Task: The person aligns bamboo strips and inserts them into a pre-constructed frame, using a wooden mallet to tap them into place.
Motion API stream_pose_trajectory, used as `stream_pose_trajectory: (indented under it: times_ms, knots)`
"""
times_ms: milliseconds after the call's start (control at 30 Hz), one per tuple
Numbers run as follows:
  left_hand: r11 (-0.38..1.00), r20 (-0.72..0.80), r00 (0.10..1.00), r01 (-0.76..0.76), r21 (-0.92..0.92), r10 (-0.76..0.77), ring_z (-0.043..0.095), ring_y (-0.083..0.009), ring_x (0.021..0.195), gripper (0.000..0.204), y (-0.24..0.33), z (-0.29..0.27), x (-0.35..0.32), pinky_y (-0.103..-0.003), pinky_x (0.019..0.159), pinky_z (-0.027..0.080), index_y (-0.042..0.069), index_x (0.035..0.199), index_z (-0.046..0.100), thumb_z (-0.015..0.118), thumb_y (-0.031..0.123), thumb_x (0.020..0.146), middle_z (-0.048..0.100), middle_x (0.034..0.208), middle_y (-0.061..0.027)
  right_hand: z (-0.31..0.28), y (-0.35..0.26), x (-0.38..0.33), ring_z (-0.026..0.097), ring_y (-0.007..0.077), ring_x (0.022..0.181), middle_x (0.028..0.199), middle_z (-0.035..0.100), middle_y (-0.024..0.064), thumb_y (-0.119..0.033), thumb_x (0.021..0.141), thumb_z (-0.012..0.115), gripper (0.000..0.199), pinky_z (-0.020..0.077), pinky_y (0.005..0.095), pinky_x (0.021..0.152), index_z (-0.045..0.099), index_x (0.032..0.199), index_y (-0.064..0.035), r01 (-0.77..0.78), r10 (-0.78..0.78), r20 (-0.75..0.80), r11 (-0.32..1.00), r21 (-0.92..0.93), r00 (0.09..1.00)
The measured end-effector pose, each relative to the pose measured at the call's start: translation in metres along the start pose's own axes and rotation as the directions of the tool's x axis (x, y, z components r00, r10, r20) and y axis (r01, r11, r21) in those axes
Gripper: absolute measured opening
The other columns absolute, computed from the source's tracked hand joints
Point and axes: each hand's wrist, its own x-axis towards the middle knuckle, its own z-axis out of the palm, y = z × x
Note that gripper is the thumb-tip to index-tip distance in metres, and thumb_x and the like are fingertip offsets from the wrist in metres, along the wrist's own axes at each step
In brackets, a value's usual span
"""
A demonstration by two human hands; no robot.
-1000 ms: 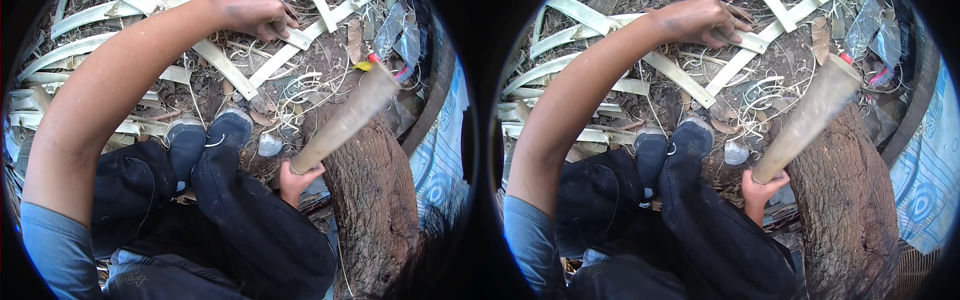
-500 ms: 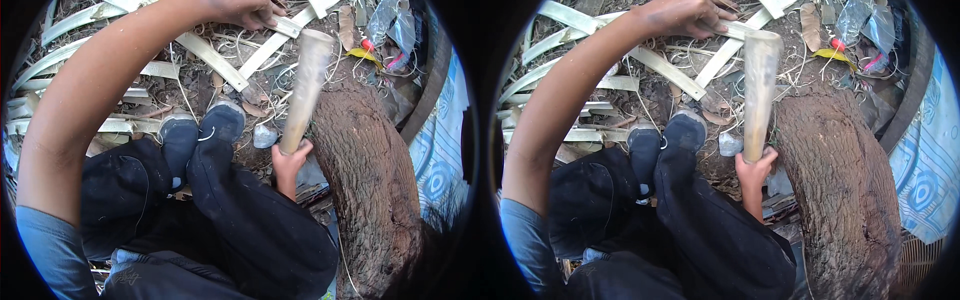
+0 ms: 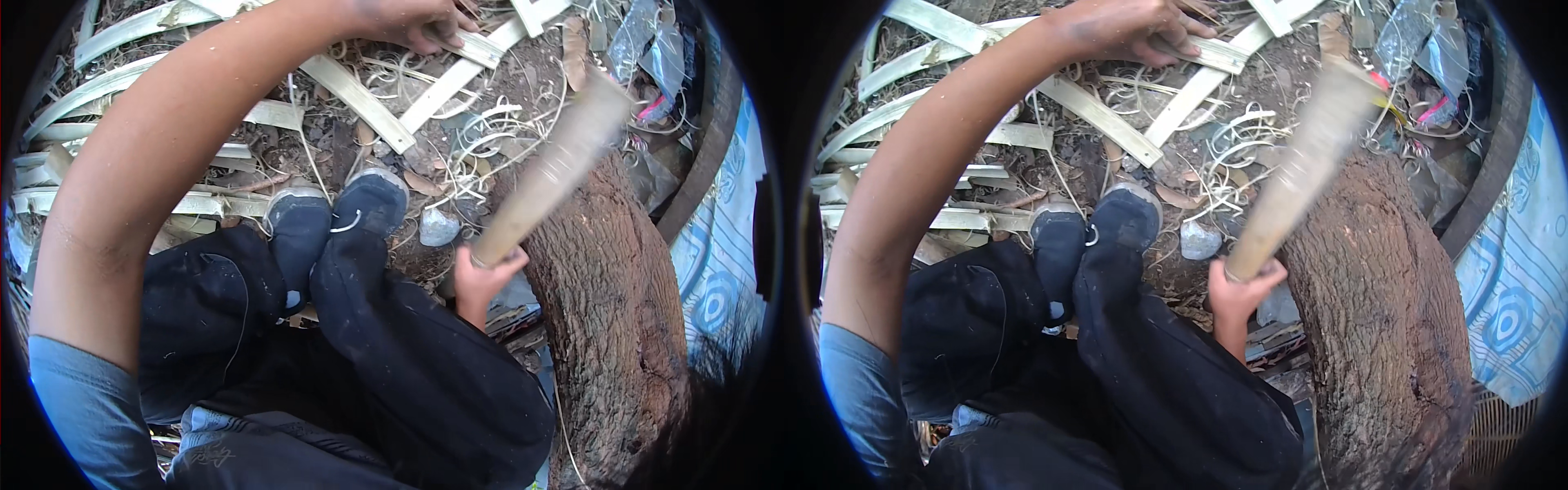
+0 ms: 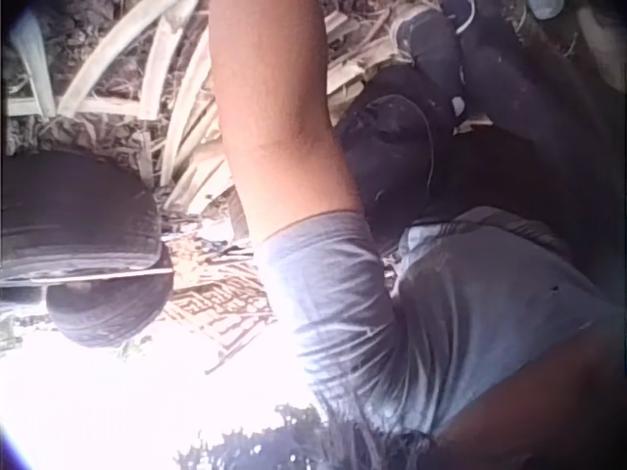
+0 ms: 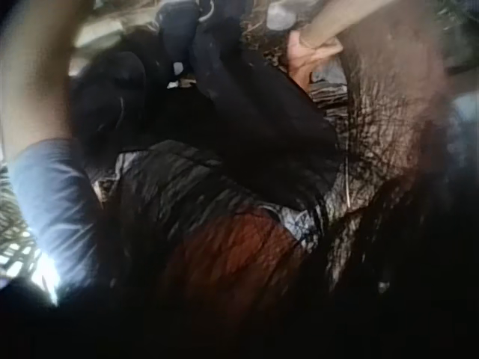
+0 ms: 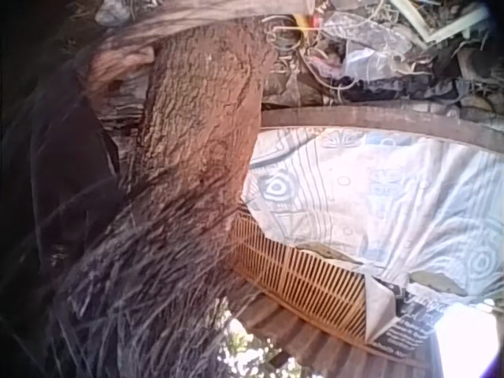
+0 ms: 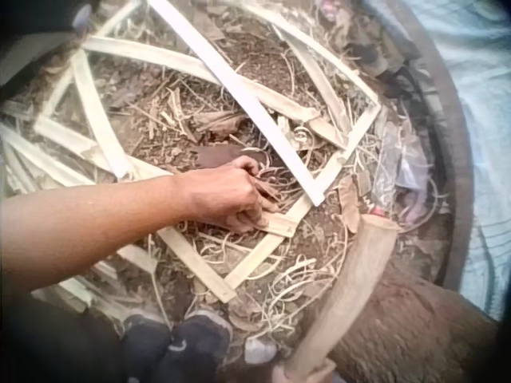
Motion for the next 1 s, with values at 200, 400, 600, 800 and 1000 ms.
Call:
stream_pose_trajectory:
  times_ms: [200, 400, 600, 800, 1000]
  knots:
    - [0.988, -0.286, 0.946, -0.157, 0.001, 0.151, 0.066, -0.0192, 0.105, 0.013, -0.005, 0.014, -0.013, -0.046, 0.103, 0.029, 0.016, 0.089, 0.077, 0.075, 0.021, 0.078, 0.075, 0.096, -0.0019, -0.002, -0.013, 0.002, 0.064, 0.0268, 0.082, 0.094, 0.060, 0.0181, 0.000, 0.066, 0.075, 0.067, 0.0525, 0.0367, 0.076, 0.034, 0.119, 0.0002, 0.025, 0.016, 0.183, 0.976, -0.216, 0.983]
    - [0.999, -0.038, 0.999, 0.016, -0.040, -0.017, 0.062, -0.0205, 0.116, 0.013, 0.002, 0.007, -0.007, -0.047, 0.105, 0.027, 0.016, 0.089, 0.077, 0.074, 0.022, 0.078, 0.072, 0.113, -0.0039, -0.002, -0.015, 0.007, 0.061, 0.0211, 0.078, 0.097, 0.057, 0.0162, 0.002, 0.065, 0.074, 0.064, 0.0512, 0.0344, 0.073, 0.036, 0.116, -0.0011, -0.007, 0.043, 0.132, 0.966, -0.259, 0.990]
    - [0.999, -0.057, 0.998, 0.010, -0.042, -0.012, 0.061, -0.0204, 0.118, 0.018, 0.003, -0.002, -0.002, -0.046, 0.105, 0.027, 0.017, 0.094, 0.078, 0.075, 0.021, 0.077, 0.072, 0.113, -0.0032, -0.007, 0.001, 0.001, 0.063, 0.0250, 0.080, 0.095, 0.059, 0.0157, 0.001, 0.066, 0.073, 0.072, 0.0516, 0.0378, 0.078, 0.029, 0.123, 0.0010, -0.060, 0.072, 0.150, 0.994, -0.087, 0.986]
    - [0.995, 0.115, 0.992, 0.062, -0.082, -0.052, 0.063, -0.0178, 0.115, 0.014, 0.010, -0.010, 0.007, -0.048, 0.105, 0.027, 0.016, 0.090, 0.078, 0.074, 0.020, 0.078, 0.074, 0.106, -0.0009, -0.009, -0.003, -0.001, 0.061, 0.0289, 0.086, 0.097, 0.056, 0.0186, -0.003, 0.066, 0.073, 0.066, 0.0495, 0.0400, 0.078, 0.033, 0.118, 0.0011, -0.043, 0.042, 0.012, 0.982, 0.184, 0.999]
    - [0.995, 0.108, 0.992, 0.078, -0.057, -0.071, 0.062, -0.0200, 0.116, 0.021, 0.007, -0.005, 0.008, -0.049, 0.107, 0.026, 0.015, 0.095, 0.078, 0.076, 0.025, 0.077, 0.074, 0.106, -0.0022, -0.025, -0.007, 0.009, 0.061, 0.0316, 0.083, 0.094, 0.054, 0.0169, -0.007, 0.065, 0.075, 0.062, 0.0480, 0.0453, 0.078, 0.036, 0.113, -0.0010, -0.052, 0.031, 0.103, 0.977, 0.208, 0.994]
